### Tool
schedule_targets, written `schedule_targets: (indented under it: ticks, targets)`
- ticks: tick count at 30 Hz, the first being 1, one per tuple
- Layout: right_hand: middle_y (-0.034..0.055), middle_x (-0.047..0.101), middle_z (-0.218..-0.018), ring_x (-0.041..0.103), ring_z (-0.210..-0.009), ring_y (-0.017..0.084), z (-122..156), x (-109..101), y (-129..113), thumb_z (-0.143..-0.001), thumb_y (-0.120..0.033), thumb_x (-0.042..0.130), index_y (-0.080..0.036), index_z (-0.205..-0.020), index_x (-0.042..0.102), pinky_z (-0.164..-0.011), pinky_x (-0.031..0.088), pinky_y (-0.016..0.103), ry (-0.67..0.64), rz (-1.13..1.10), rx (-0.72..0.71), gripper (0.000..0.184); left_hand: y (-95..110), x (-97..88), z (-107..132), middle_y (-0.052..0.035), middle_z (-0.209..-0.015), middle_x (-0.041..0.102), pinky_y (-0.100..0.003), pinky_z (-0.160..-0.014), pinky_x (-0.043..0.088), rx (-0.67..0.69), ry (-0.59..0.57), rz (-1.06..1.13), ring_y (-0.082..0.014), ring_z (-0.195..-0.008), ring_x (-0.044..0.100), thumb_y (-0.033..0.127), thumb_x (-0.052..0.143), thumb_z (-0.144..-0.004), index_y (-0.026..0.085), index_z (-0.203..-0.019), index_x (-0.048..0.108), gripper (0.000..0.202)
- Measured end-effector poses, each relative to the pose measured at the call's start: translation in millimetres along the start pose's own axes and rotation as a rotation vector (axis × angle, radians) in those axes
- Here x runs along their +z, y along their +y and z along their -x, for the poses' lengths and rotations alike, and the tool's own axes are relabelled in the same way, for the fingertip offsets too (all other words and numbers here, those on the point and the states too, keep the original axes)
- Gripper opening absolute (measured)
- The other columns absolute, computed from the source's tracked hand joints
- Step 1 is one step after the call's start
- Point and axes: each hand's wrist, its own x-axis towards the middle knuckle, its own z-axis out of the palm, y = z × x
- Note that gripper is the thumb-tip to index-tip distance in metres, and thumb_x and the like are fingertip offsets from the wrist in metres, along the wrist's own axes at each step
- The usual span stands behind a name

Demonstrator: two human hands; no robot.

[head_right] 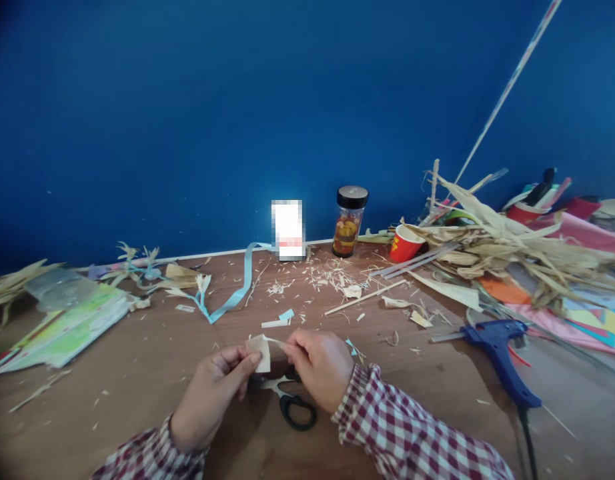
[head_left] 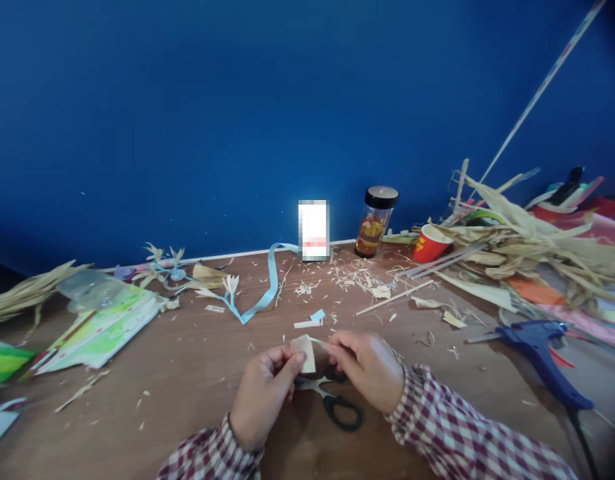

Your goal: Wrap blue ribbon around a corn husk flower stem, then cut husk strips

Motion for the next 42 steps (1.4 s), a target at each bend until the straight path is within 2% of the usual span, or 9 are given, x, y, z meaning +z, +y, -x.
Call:
schedule_targets:
  ticks: [6, 9, 13, 18, 24, 27, 31, 37, 42]
  targets:
    - [0.0003, 0.063, -0.061, 0.057, -0.055, 0.012, -14.1, -3.3, 25.4, -0.086, -0.033, 0.04, -0.019, -0.069, 0.062, -0.051, 0.037, 0.021, 0.039, 0.056, 0.076, 0.031, -0.9, -8.7, -5.9, 0.0066, -0.042, 0.043, -0.016, -0.039, 0.028, -0.051, 0.111, 0.104, -0.0047, -0.038, 0.035, 0.039, 0.063, -0.068, 0.013, -0.068, 0.062, 0.026]
    - [0.0005, 0.067, -0.068, 0.059, -0.057, 0.013, -18.2, -2.1, 31.4, -0.086, -0.028, 0.039, -0.022, -0.094, 0.064, -0.053, 0.04, 0.022, 0.077, 0.072, 0.071, 0.026, -0.8, -6.7, -5.7, 0.0059, -0.047, 0.045, -0.016, -0.039, 0.028, -0.086, 0.066, 0.176, -0.0044, -0.039, 0.035, 0.037, 0.064, -0.067, 0.013, -0.074, 0.064, 0.025]
    - [0.0, 0.067, -0.073, 0.06, -0.063, 0.014, -19.7, -2.4, 33.1, -0.085, -0.023, 0.041, -0.023, -0.118, 0.05, -0.058, 0.043, 0.024, 0.176, 0.058, 0.058, 0.035, -1.0, -5.0, -4.2, 0.0059, -0.051, 0.045, -0.016, -0.039, 0.028, -0.084, 0.021, 0.192, -0.0038, -0.04, 0.034, 0.034, 0.064, -0.067, 0.013, -0.081, 0.065, 0.025]
    - [0.0022, 0.065, -0.086, 0.061, -0.074, 0.014, -16.3, -4.5, 23.1, -0.084, -0.022, 0.044, -0.021, -0.111, 0.049, -0.067, 0.047, 0.025, 0.247, -0.194, -0.033, 0.028, 1.3, -5.8, -3.3, 0.0057, -0.056, 0.047, -0.016, -0.037, 0.026, -0.036, -0.062, 0.173, -0.003, -0.04, 0.032, 0.034, 0.061, -0.072, 0.014, -0.099, 0.059, 0.033]
    - [0.0014, 0.065, -0.091, 0.062, -0.073, 0.012, -6.8, 0.3, 8.7, -0.075, -0.014, 0.056, -0.021, -0.104, 0.052, -0.065, 0.049, 0.022, -0.087, -0.521, -0.154, 0.03, 5.5, -2.0, 0.3, 0.0055, -0.061, 0.049, -0.015, -0.034, 0.027, -0.044, -0.221, 0.149, -0.0033, -0.039, 0.032, 0.029, 0.062, -0.071, 0.018, -0.11, 0.047, 0.042]
    - [0.0007, 0.066, -0.084, 0.062, -0.073, 0.013, -5.8, 1.5, 7.0, -0.075, -0.015, 0.058, -0.019, -0.095, 0.059, -0.066, 0.048, 0.022, -0.137, -0.574, -0.151, 0.02, 4.4, -2.2, 1.4, 0.0051, -0.063, 0.049, -0.014, -0.035, 0.026, -0.039, -0.243, 0.121, -0.0039, -0.042, 0.035, 0.027, 0.061, -0.072, 0.018, -0.111, 0.047, 0.043]
    - [0.0024, 0.068, -0.084, 0.062, -0.077, 0.015, -6.7, 1.8, 8.5, -0.076, -0.021, 0.059, -0.018, -0.087, 0.066, -0.07, 0.048, 0.025, -0.136, -0.591, -0.12, 0.013, 4.3, -2.9, 2.2, 0.005, -0.063, 0.049, -0.014, -0.035, 0.027, -0.043, -0.298, 0.104, -0.0041, -0.043, 0.037, 0.026, 0.061, -0.073, 0.018, -0.111, 0.048, 0.041]
    - [0.003, 0.068, -0.076, 0.062, -0.067, 0.015, -6.8, 8.1, 15.7, -0.075, -0.033, 0.06, -0.016, -0.086, 0.066, -0.061, 0.05, 0.025, 0.077, -0.618, 0.051, 0.021, 10.5, -0.8, 5.1, 0.0023, -0.067, 0.059, -0.019, -0.046, 0.041, 0.082, -0.13, 0.123, -0.0066, -0.047, 0.047, 0.03, 0.059, -0.075, 0.02, -0.121, 0.04, 0.051]
    - [0.0025, 0.068, -0.073, 0.062, -0.065, 0.015, -3.9, 11.6, 11.8, -0.075, -0.032, 0.06, -0.018, -0.084, 0.067, -0.059, 0.049, 0.024, 0.123, -0.569, 0.052, 0.018, 3.3, 2.7, 5.3, -0.0042, -0.072, 0.067, -0.025, -0.059, 0.049, 0.038, -0.094, 0.125, -0.015, -0.063, 0.06, 0.025, 0.069, -0.065, 0.016, -0.098, 0.06, 0.036]
